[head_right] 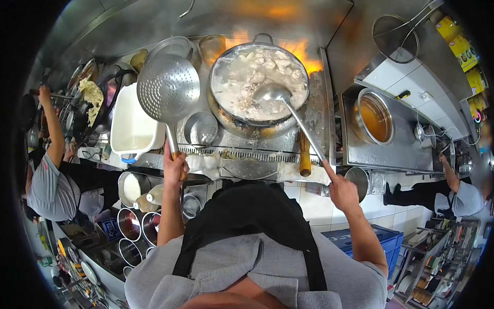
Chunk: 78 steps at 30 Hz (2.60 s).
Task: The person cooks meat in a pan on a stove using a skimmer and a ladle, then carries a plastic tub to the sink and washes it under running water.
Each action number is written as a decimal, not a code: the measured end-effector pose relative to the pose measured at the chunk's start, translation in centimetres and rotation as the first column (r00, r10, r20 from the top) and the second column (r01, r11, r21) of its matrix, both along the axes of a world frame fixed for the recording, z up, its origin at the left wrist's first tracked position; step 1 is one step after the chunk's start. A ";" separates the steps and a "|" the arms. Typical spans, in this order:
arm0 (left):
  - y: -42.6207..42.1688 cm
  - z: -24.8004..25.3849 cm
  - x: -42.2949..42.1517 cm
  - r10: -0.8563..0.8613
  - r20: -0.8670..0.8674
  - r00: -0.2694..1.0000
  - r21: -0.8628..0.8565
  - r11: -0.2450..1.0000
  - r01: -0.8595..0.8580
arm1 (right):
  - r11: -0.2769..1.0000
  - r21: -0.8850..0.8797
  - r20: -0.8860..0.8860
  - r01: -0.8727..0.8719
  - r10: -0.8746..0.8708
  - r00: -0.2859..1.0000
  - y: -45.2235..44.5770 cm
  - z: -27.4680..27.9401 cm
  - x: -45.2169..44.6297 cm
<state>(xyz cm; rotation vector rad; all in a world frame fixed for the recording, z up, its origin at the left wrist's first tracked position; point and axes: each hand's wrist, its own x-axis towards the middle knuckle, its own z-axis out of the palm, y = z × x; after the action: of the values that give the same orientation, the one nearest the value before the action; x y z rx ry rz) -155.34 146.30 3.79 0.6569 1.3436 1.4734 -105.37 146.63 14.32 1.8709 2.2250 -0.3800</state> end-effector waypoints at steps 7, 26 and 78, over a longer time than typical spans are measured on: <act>-3.6 -8.0 -0.8 -0.020 0.295 0.955 -0.121 0.991 0.058 | 0.999 0.023 -0.079 0.044 -0.042 0.996 1.0 -7.0 -6.2; -8.6 -17.8 0.9 0.069 -0.163 0.984 -0.304 0.946 -0.117 | 0.995 0.058 -0.377 0.076 -0.049 0.925 6.0 -4.4 -8.0; -13.0 -17.9 2.1 -0.039 0.395 0.918 -0.379 0.903 0.201 | 0.789 -0.574 -0.785 0.218 -0.606 0.127 2.5 2.8 -2.7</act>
<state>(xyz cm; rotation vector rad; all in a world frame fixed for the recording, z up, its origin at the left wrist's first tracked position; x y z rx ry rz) -153.22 133.34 -14.11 0.1623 1.2267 1.0924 -108.05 149.10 17.09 2.3095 1.6480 -2.4785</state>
